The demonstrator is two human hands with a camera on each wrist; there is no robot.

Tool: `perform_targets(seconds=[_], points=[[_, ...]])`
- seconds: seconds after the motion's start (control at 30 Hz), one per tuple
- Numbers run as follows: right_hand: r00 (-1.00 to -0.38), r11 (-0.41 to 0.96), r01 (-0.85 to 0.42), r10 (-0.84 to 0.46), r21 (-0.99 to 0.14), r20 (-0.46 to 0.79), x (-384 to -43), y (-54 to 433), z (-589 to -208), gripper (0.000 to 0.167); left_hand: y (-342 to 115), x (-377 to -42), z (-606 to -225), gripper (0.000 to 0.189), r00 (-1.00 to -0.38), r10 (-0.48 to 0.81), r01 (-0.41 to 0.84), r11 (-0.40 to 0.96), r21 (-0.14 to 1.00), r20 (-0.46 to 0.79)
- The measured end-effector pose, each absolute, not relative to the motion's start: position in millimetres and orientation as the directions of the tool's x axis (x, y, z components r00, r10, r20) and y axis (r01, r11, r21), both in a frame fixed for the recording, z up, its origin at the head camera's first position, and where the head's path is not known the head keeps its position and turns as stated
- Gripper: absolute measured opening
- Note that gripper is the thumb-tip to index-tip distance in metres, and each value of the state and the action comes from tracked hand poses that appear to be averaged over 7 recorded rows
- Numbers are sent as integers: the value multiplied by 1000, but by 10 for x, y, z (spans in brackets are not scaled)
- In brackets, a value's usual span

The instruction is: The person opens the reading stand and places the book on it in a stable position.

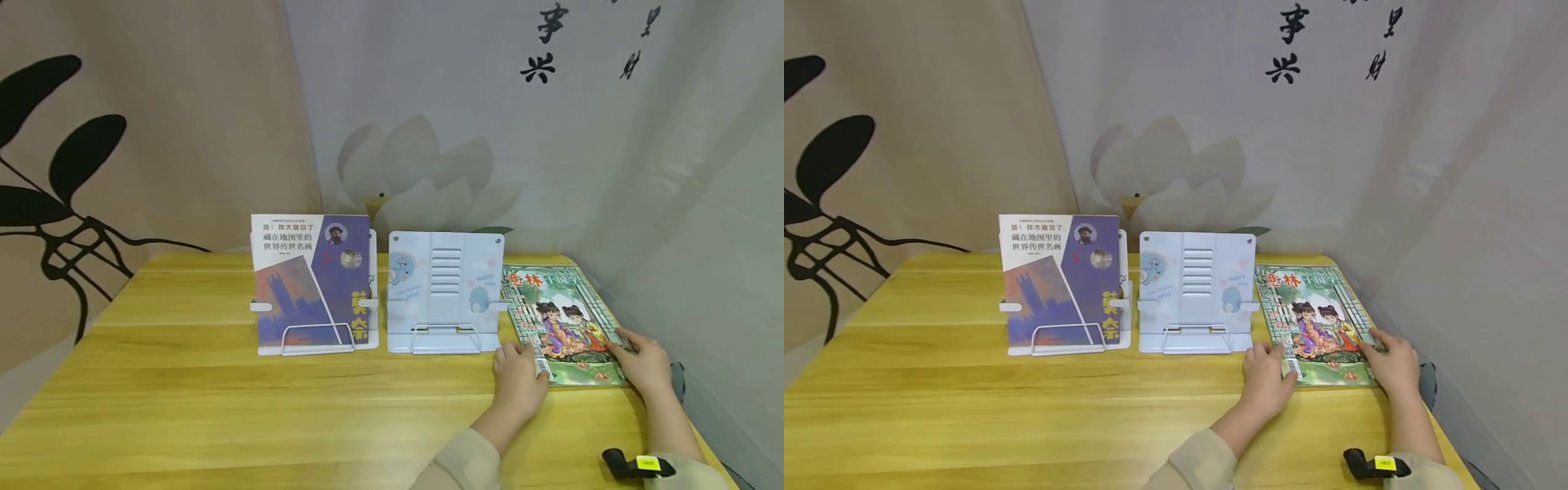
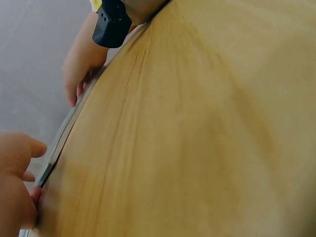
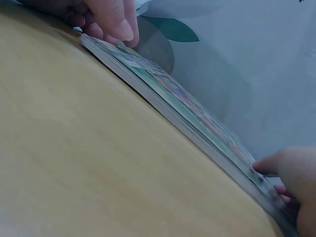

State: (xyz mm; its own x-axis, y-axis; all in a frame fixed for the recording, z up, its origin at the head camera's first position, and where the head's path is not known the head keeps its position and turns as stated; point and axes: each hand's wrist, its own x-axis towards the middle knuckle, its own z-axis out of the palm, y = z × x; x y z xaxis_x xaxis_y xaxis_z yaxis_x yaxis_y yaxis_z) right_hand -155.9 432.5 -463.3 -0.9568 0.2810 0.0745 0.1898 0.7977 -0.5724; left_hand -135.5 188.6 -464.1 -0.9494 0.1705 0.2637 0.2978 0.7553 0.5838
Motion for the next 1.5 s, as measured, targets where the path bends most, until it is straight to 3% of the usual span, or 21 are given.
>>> perform_targets(seconds=[0.2,0.47,0.77,1.07,1.5], points=[[-946,778,237,321,-582,43,-1583,4279,-4637,59,1880,-1353,-4629,52,-956,141,268,772,576,255],[-960,795,188,273,-577,64,-1581,4302,-4634,60,1841,-1407,-4589,71,-967,212,252,684,685,143],[-964,808,164,253,-566,82,-1553,4313,-4681,60,1804,-1373,-4589,86,-972,232,148,455,878,44],[-972,820,132,217,-556,88,-1566,4270,-4671,64,1680,-1364,-4655,87,-932,336,193,148,970,134],[-952,613,190,305,-767,8,-1559,4261,-4665,65,1559,-1276,-4653,82,-854,467,343,171,924,231]])
